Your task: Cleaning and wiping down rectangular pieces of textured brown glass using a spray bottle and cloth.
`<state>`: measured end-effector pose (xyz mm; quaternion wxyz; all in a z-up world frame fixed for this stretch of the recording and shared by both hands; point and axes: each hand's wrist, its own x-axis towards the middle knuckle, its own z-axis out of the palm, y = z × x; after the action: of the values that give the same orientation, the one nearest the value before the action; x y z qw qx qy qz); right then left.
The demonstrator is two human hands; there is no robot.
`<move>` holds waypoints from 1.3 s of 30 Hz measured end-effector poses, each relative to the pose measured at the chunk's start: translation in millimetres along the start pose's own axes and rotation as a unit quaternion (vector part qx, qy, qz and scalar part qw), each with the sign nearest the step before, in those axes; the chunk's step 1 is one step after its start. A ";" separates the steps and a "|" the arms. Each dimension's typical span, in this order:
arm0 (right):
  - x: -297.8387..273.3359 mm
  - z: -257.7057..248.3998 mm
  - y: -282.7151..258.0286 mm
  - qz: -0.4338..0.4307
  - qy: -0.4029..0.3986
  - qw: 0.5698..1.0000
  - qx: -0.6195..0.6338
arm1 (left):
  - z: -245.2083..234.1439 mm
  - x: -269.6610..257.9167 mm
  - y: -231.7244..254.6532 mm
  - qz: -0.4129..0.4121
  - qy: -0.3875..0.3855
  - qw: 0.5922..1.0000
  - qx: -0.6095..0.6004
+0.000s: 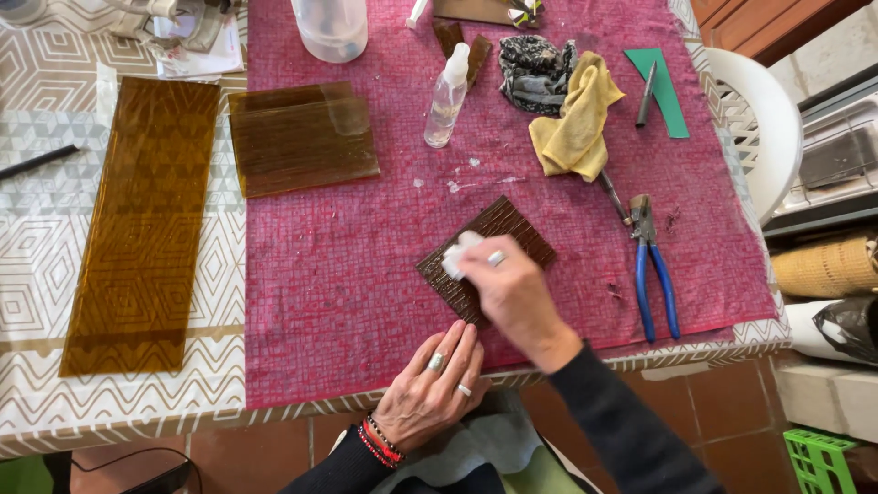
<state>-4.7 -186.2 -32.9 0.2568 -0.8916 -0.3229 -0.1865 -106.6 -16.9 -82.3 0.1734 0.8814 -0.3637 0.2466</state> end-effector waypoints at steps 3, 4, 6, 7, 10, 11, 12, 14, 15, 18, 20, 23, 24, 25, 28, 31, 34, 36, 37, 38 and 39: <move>6.6 -2.5 -8.4 -0.034 -0.042 0.998 0.044 | 1.4 -0.6 -0.4 0.000 -0.003 1.000 -0.001; 7.4 -3.8 16.2 -0.035 -0.042 0.997 0.046 | 0.3 0.1 -0.6 0.000 -0.004 1.000 0.000; 8.2 -6.3 65.3 0.039 -0.004 0.997 -0.066 | -1.4 0.9 -0.1 0.002 -0.001 1.000 0.010; 8.7 -5.2 70.1 0.038 -0.005 0.997 -0.065 | -2.1 1.1 -0.1 0.001 -0.001 1.000 0.010; 14.2 2.5 55.8 0.084 -0.028 0.989 -0.120 | -3.7 1.5 -0.8 0.000 -0.005 1.000 0.016; 17.3 7.0 32.3 0.054 -0.017 0.995 -0.079 | -2.7 1.7 -1.2 0.002 -0.004 1.000 0.014; 18.6 11.3 7.9 0.026 -0.006 0.999 -0.038 | -2.3 1.2 -0.8 0.005 -0.004 1.000 0.010; 20.8 9.7 -2.0 -0.029 -0.023 0.999 -0.008 | -0.8 1.3 -0.2 0.004 -0.003 1.000 0.012; 22.0 9.3 -7.1 -0.084 -0.041 0.995 0.023 | 0.0 1.1 -0.3 0.001 -0.002 1.000 0.013; 15.1 3.4 56.2 0.007 -0.044 0.999 -0.012 | -3.2 2.7 -1.1 0.002 -0.005 1.000 0.025; 14.9 3.7 64.3 0.047 -0.025 0.998 -0.026 | -3.9 2.2 -0.1 -0.001 -0.004 1.000 0.023; 23.0 9.4 22.2 0.049 -0.006 0.999 -0.014 | -0.6 0.9 -0.9 -0.001 0.000 1.000 0.017; 23.0 11.5 -2.2 0.016 -0.009 1.000 0.014 | 0.8 -1.1 0.6 0.001 -0.003 1.000 0.009; 22.0 11.3 -6.8 0.018 -0.009 1.000 0.013 | -0.2 0.7 0.4 0.002 -0.003 1.000 0.007; 20.7 11.8 3.2 -0.080 -0.054 0.994 0.049 | -5.1 2.8 -2.3 0.006 -0.014 1.000 0.013; 15.7 5.9 51.7 0.000 -0.034 0.999 0.004 | -8.5 2.3 0.2 -0.004 -0.011 1.000 0.012; 19.9 6.7 42.4 0.089 0.009 0.995 -0.036 | -7.6 3.1 -1.0 0.002 -0.006 1.000 0.029; 23.4 16.5 -7.8 -0.016 -0.015 1.000 0.010 | -2.9 -0.4 1.1 -0.002 -0.008 1.000 0.005; 23.2 16.2 -12.0 -0.015 -0.015 1.000 0.010 | -2.3 -1.2 0.3 -0.002 -0.009 1.000 0.004; 22.6 15.9 -16.4 -0.033 -0.021 0.999 0.025 | -1.9 -2.1 -0.5 0.002 -0.014 1.000 0.005; 21.9 15.3 -20.8 -0.051 -0.026 0.998 0.039 | -1.5 -2.9 -1.2 0.006 -0.019 1.000 0.006</move>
<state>-0.2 -153.2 -27.2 0.2734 -0.8677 -0.3817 -0.1631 -108.0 -13.7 -82.9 0.1601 0.8847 -0.3707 0.2329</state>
